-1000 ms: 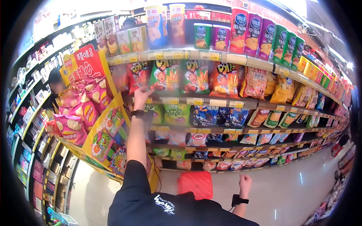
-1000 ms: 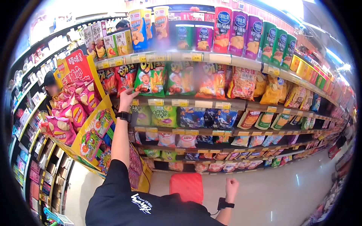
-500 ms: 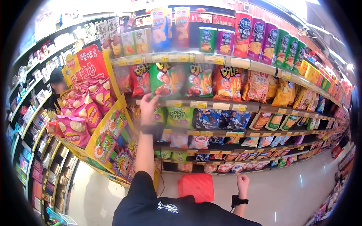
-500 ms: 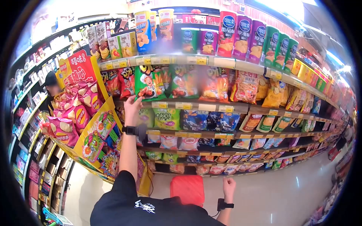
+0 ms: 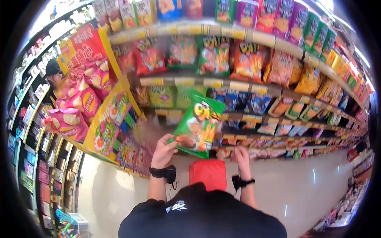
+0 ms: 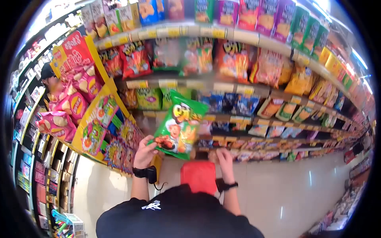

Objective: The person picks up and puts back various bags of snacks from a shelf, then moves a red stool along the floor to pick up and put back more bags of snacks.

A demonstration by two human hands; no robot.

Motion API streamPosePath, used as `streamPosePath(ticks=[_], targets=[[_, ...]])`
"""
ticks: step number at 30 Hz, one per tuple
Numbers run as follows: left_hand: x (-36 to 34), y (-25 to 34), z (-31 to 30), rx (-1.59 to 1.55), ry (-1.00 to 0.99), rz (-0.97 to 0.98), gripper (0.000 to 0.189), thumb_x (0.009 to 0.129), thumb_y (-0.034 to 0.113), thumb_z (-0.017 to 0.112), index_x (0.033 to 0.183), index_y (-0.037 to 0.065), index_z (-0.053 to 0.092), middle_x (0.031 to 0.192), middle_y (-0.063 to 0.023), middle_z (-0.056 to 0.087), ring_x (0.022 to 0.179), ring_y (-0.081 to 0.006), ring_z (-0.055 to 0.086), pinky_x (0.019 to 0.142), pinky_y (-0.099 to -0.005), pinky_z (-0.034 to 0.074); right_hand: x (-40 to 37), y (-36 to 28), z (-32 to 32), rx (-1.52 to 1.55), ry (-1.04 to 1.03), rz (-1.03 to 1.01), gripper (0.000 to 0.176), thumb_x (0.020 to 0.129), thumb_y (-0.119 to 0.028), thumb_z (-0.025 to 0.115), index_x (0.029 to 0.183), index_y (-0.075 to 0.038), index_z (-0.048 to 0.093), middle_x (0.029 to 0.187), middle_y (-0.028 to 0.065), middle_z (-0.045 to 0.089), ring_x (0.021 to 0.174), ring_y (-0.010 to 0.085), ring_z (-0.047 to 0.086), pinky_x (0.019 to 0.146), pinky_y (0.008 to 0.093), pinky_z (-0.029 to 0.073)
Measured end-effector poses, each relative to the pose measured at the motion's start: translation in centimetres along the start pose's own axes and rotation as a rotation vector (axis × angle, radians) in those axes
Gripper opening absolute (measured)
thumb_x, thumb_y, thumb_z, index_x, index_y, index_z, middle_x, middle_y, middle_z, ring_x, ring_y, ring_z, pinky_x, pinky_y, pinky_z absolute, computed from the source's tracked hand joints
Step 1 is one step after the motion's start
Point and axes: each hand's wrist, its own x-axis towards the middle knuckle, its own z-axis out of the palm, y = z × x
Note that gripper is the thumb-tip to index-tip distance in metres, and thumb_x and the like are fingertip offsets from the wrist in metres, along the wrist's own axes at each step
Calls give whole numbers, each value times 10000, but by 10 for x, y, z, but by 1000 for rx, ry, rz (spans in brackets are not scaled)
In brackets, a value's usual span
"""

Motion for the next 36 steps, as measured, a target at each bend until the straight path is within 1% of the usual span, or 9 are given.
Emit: streamPosePath(ticks=[3,5,7,12,20,26,31,35,36], targets=[[-39,-42,-12,57,-71,-241,256,794,19,633,1028,63,540,917,-37,611,766,-110,590,604,-206,442,13,3,31,385,-134,211,257,925,-241,517,1113,-66,534,931,5,592,790,84,554,666,247,448],[-52,-57,-22,248,-115,-271,243,782,19,642,1003,60,551,897,-15,603,756,-87,571,610,-199,432,12,22,34,555,-117,291,267,923,-238,519,1124,-63,531,1015,14,592,880,111,565,739,273,456],[-56,-70,-40,129,-99,-249,207,792,5,635,981,40,555,921,-30,606,752,-103,575,579,-212,452,21,38,33,672,-78,261,273,913,-212,533,1134,-51,526,1086,30,585,989,148,562,862,311,441],[-53,-66,-34,-27,38,-175,189,844,86,608,1026,46,584,956,-52,619,822,-141,582,666,-253,457,8,29,16,578,-38,89,221,894,-147,541,1097,-62,532,1094,27,586,1006,170,553,868,337,431],[-40,-109,-14,-86,102,-212,199,839,22,603,1035,54,586,985,-46,606,895,-149,571,747,-280,470,-13,-32,1,243,180,-302,250,846,-67,591,1073,-32,490,969,38,548,890,117,521,804,242,413],[-40,-150,-1,35,80,-240,195,802,-5,633,978,56,574,936,-32,595,852,-130,564,742,-256,459,-29,-48,-44,191,226,-369,139,849,-66,587,960,-17,518,910,39,546,840,111,511,764,239,410],[-57,-168,29,88,241,-238,144,770,-27,658,851,74,594,786,-15,602,722,-124,583,657,-269,486,-32,-58,-82,190,240,-365,54,817,-8,605,834,17,560,874,35,554,811,109,514,742,237,409],[-76,-184,25,-5,323,-297,127,801,-21,620,854,81,565,827,-28,585,835,-143,570,717,-298,469,-18,-35,-106,54,280,-377,96,801,-54,643,821,19,584,824,17,567,781,96,501,715,238,419],[-80,-193,19,31,395,-299,128,812,-6,613,867,89,547,840,-26,565,858,-144,549,743,-299,457,-14,-18,-115,77,229,-271,154,820,-59,601,948,22,623,1031,91,624,979,167,547,877,288,407]])
